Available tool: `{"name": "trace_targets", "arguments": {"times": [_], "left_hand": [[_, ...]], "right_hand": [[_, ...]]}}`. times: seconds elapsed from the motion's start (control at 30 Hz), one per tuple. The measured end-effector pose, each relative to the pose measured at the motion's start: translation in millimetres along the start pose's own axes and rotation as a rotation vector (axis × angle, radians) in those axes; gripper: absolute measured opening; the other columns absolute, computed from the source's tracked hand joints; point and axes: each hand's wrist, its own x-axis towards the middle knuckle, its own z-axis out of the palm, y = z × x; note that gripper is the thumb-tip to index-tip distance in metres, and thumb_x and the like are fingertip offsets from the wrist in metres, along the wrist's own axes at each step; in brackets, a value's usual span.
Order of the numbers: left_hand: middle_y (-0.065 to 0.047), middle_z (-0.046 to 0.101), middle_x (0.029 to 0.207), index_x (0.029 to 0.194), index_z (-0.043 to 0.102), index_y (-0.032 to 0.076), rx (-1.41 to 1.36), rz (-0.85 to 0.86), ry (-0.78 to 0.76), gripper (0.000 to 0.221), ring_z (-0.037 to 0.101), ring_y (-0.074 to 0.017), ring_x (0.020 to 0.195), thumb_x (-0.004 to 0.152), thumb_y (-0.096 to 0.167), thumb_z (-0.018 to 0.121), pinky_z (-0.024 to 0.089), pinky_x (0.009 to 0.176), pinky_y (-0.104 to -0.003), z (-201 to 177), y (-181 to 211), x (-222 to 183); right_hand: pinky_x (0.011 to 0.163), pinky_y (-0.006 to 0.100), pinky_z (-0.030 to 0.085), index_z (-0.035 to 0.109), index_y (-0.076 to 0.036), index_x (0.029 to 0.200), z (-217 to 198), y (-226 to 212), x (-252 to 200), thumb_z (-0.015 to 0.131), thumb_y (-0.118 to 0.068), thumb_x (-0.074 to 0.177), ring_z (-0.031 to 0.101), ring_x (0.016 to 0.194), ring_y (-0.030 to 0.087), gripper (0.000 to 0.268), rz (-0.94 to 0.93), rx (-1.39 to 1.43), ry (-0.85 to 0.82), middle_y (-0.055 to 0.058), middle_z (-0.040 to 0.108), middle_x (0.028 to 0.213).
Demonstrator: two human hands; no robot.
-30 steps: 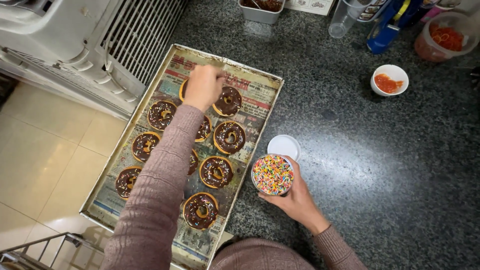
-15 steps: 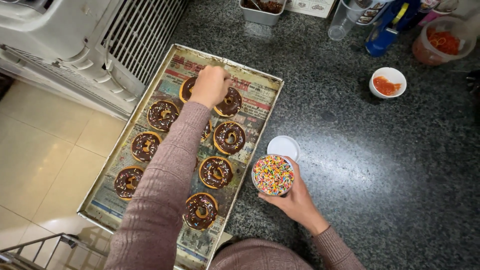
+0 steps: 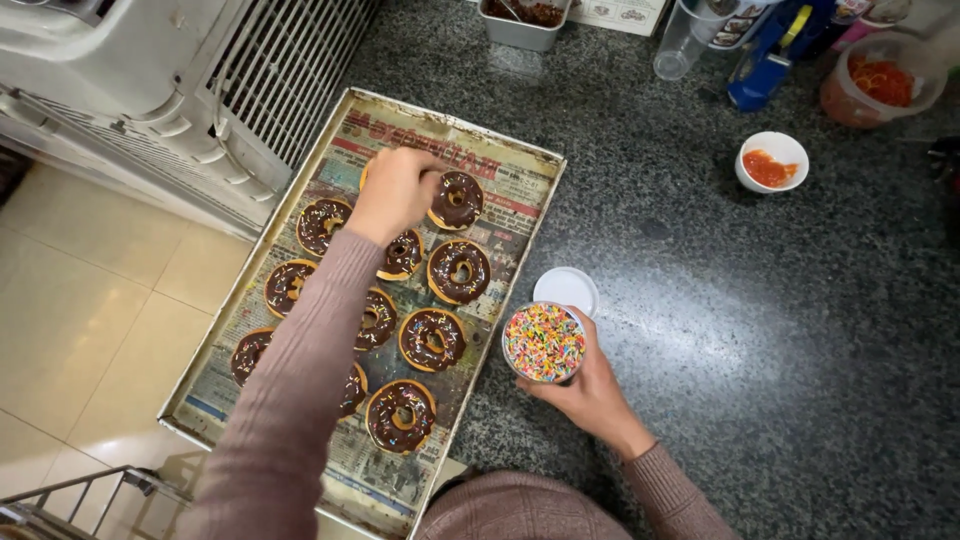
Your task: The person is decorating chocolate-glazed donuts by sprinkling colorful toppings on them from a small container.
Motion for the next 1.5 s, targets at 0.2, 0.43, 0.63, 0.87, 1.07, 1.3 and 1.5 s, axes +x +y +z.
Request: {"name": "trace_targets", "arguments": {"times": [0.2,0.43,0.63,0.87,1.07,1.3,1.5], "left_hand": [[-0.03,0.085,0.114,0.128,0.084,-0.003,-0.274,0.269,-0.178,0.029,0.082,-0.0475,0.112,0.106,0.0,0.065,0.064,0.107,-0.059,-39.4,131.6,-86.5],[-0.013,0.082,0.09,0.107,0.084,0.004,0.19,0.701,-0.211,0.021,0.084,-0.0323,0.089,0.093,0.019,0.086,0.07,0.074,-0.047,51.9,146.6,-134.1],[-0.008,0.075,0.081,0.093,0.08,0.007,0.297,0.791,-0.08,0.01,0.079,-0.0279,0.084,0.088,0.015,0.082,0.065,0.065,-0.04,95.0,133.3,-136.3],[-0.007,0.076,0.084,0.096,0.081,0.008,0.28,0.763,-0.128,0.009,0.079,-0.0267,0.085,0.087,0.01,0.08,0.066,0.065,-0.039,75.7,139.3,-137.2],[-0.009,0.076,0.085,0.097,0.082,0.005,0.253,0.769,-0.13,0.009,0.08,-0.0268,0.085,0.09,0.007,0.077,0.066,0.065,-0.038,65.5,145.9,-135.1],[-0.022,0.084,0.094,0.113,0.085,-0.003,-0.311,0.499,-0.399,0.017,0.085,-0.0379,0.088,0.102,-0.003,0.071,0.07,0.075,-0.044,12.8,139.5,-121.6],[-0.023,0.084,0.099,0.119,0.083,-0.005,-0.564,0.241,-0.209,0.017,0.084,-0.028,0.086,0.108,0.001,0.072,0.072,0.077,-0.037,-31.2,89.4,-80.3]], "right_hand": [[0.111,0.061,0.069,0.027,0.003,0.169,2.6,-4.8,5.0,0.105,-0.004,0.073,0.062,0.141,0.058,0.124,-0.005,0.055,0.004,0.035,0.056,0.151],[0.117,0.065,0.056,0.038,-0.004,0.169,7.2,-12.1,0.2,0.109,-0.014,0.069,0.066,0.142,0.047,0.123,-0.094,-0.099,0.072,0.027,0.068,0.145],[0.114,0.066,0.057,0.035,-0.006,0.172,-2.2,-18.5,3.3,0.106,-0.02,0.076,0.069,0.138,0.046,0.121,-0.066,-0.103,0.039,0.026,0.071,0.144],[0.114,0.068,0.056,0.034,-0.004,0.172,-2.1,-14.4,6.7,0.108,-0.02,0.074,0.067,0.14,0.048,0.124,-0.087,-0.099,0.029,0.029,0.069,0.145],[0.116,0.065,0.056,0.034,-0.007,0.171,-3.3,-9.7,6.0,0.107,-0.017,0.072,0.07,0.139,0.044,0.123,-0.083,-0.121,0.051,0.026,0.07,0.144],[0.116,0.067,0.056,0.035,-0.005,0.17,-2.3,-4.0,8.5,0.106,-0.016,0.077,0.069,0.138,0.048,0.117,-0.101,-0.058,0.014,0.026,0.07,0.143],[0.118,0.07,0.056,0.032,-0.002,0.17,2.9,-12.2,5.5,0.106,-0.013,0.079,0.063,0.144,0.054,0.118,-0.044,-0.044,0.002,0.031,0.063,0.149]]}}
